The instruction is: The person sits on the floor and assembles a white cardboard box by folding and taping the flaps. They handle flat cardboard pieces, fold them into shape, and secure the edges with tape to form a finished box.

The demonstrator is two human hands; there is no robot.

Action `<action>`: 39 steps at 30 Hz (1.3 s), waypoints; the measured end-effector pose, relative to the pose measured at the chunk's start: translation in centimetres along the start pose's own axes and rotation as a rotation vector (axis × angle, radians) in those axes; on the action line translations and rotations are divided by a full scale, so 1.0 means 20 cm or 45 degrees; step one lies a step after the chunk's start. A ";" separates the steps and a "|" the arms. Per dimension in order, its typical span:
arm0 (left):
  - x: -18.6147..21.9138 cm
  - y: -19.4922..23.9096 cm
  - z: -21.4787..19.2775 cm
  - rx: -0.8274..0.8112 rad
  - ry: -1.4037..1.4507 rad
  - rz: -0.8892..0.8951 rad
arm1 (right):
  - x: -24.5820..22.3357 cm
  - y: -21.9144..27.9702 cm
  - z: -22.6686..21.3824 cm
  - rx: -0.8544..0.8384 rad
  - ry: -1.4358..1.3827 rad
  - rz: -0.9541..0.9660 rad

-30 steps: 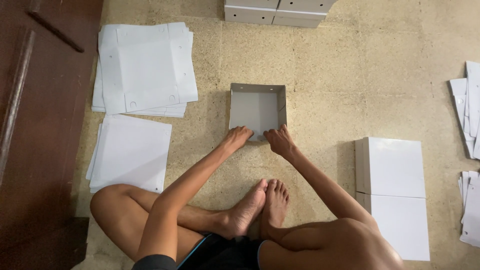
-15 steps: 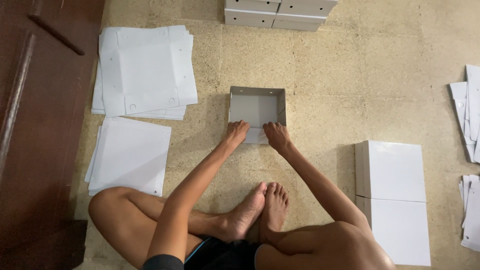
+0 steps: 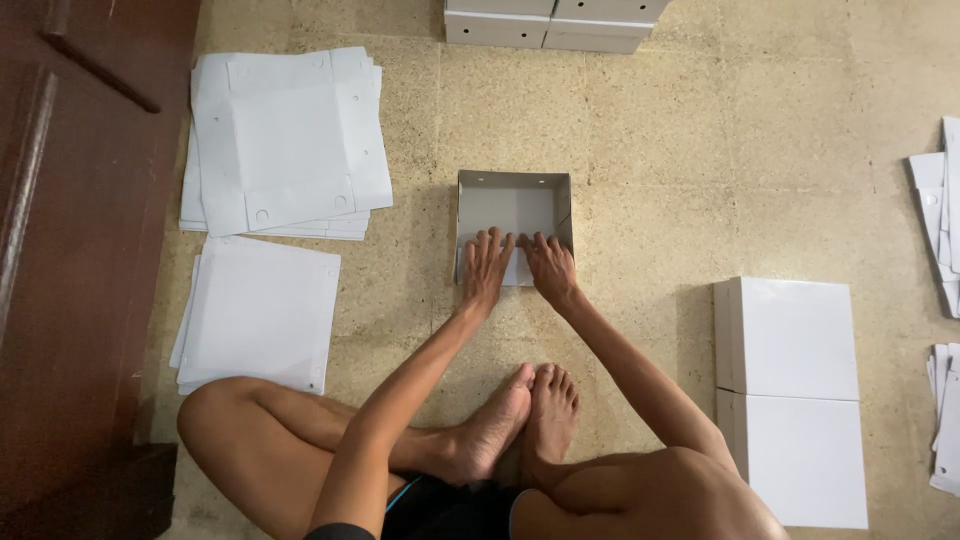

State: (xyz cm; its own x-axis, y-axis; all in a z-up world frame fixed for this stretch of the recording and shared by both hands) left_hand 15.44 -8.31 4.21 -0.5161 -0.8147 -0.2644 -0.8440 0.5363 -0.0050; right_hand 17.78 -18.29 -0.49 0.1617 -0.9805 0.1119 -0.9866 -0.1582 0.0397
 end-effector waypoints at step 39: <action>0.17 0.50 0.15 0.453 0.918 0.159 | -0.10 0.58 0.01 0.239 -0.464 -0.051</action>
State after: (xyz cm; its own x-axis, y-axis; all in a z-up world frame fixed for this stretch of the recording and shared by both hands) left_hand 5.57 -5.07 0.42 -0.6725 -0.6212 0.4023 -0.7400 0.5716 -0.3546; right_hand 5.95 -18.16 -0.54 0.2154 -0.9449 -0.2465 -0.9719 -0.1828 -0.1486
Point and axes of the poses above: each hand's wrist, its own y-axis away from the middle knuckle, its own z-axis out of the palm, x = y × z, the point moved 8 cm from there along -y, towards the middle knuckle, and after that the axes turned 10 degrees about z, right-handed, at the moved point
